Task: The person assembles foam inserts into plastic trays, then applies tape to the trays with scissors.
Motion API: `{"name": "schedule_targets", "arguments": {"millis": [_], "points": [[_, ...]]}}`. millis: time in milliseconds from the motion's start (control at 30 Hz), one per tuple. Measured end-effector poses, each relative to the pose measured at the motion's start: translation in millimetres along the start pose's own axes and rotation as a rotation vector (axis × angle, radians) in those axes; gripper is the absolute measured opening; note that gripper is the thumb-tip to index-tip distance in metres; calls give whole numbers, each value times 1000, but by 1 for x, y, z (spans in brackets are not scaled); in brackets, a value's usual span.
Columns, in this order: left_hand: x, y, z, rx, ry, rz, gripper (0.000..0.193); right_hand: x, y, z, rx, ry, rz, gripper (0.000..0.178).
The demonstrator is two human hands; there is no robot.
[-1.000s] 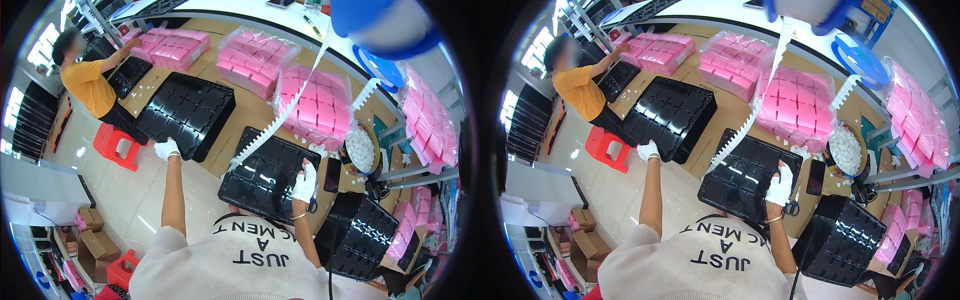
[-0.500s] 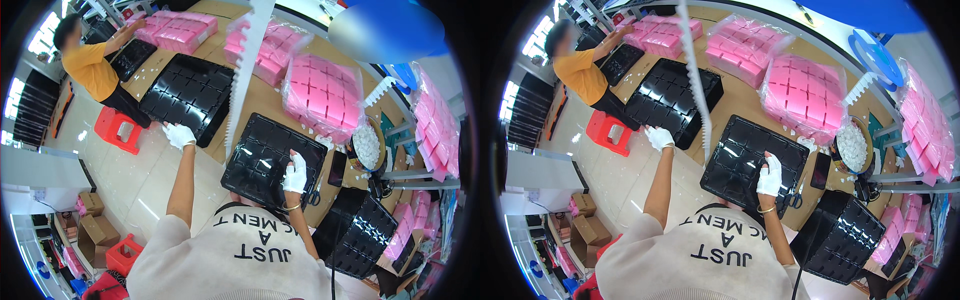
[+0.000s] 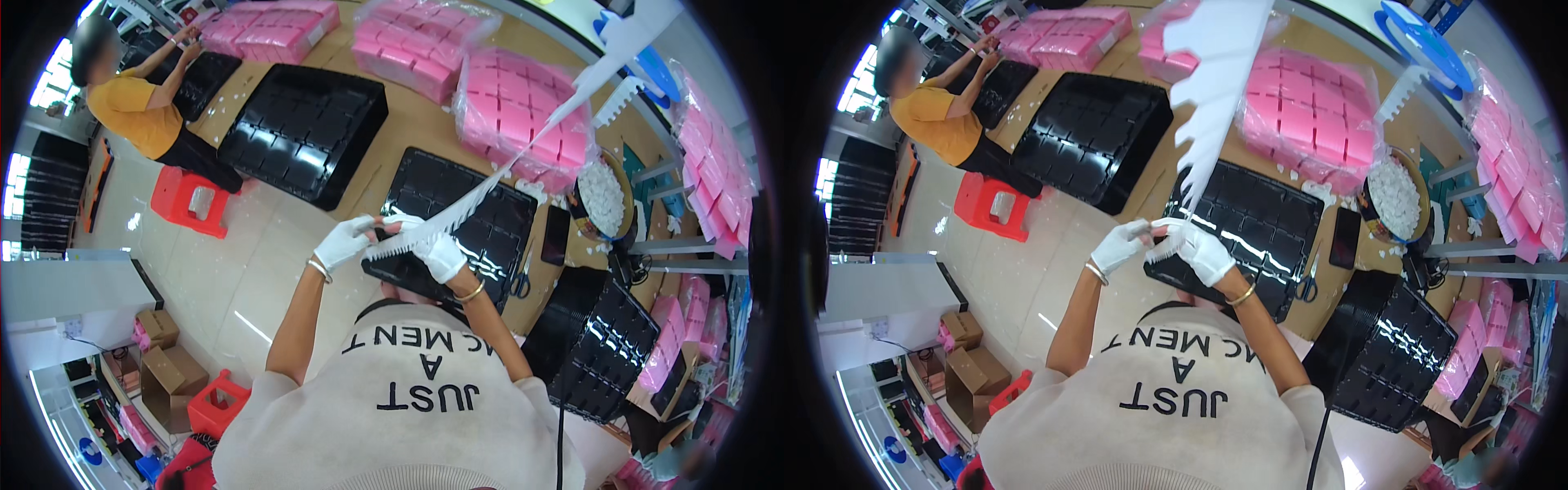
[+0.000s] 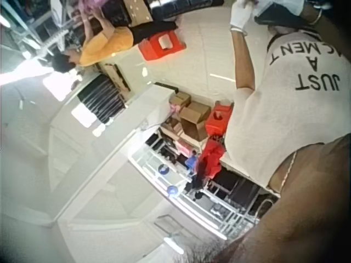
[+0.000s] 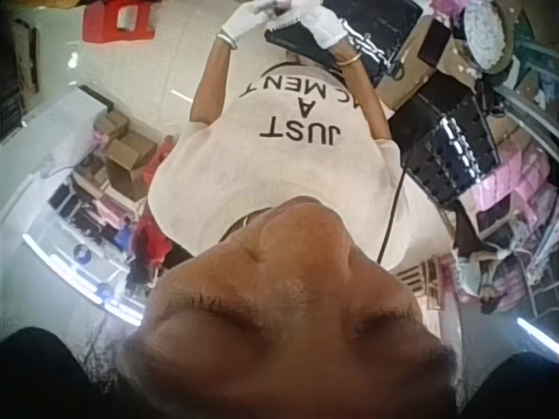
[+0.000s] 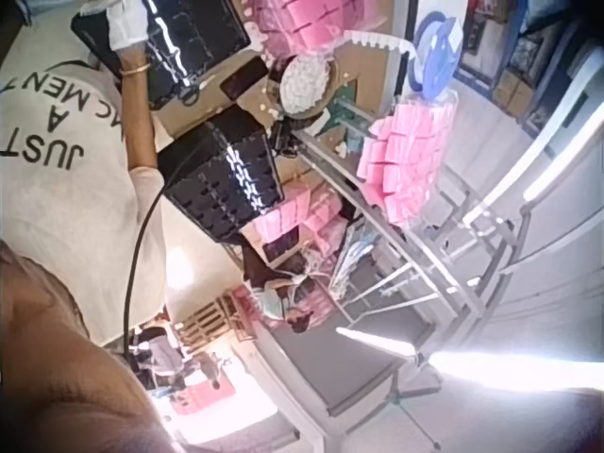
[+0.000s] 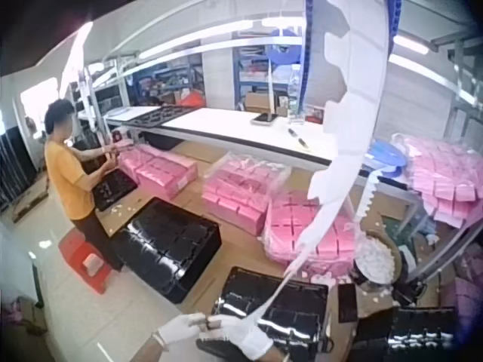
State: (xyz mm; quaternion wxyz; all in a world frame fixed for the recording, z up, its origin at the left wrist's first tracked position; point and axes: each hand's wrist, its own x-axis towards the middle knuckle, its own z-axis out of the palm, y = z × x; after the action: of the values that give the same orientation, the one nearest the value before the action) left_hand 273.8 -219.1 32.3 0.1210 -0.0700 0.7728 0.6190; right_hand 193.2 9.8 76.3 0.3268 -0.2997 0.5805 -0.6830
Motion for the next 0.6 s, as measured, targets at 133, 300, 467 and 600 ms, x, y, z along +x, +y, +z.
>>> {"name": "schedule_targets", "arguments": {"millis": [133,300,467,600], "points": [[-3,-6,13,-198,-254,-71,38,3,28,1,181,2,112,25],[-9,-15,29,51,-228,-40,8,16,3,11,602,47,218,32],[-6,-13,51,-362,273,-228,19,15,56,-2,288,331,227,34],[-7,-8,58,-583,433,-220,24,-15,72,2,-153,123,337,36]]}}
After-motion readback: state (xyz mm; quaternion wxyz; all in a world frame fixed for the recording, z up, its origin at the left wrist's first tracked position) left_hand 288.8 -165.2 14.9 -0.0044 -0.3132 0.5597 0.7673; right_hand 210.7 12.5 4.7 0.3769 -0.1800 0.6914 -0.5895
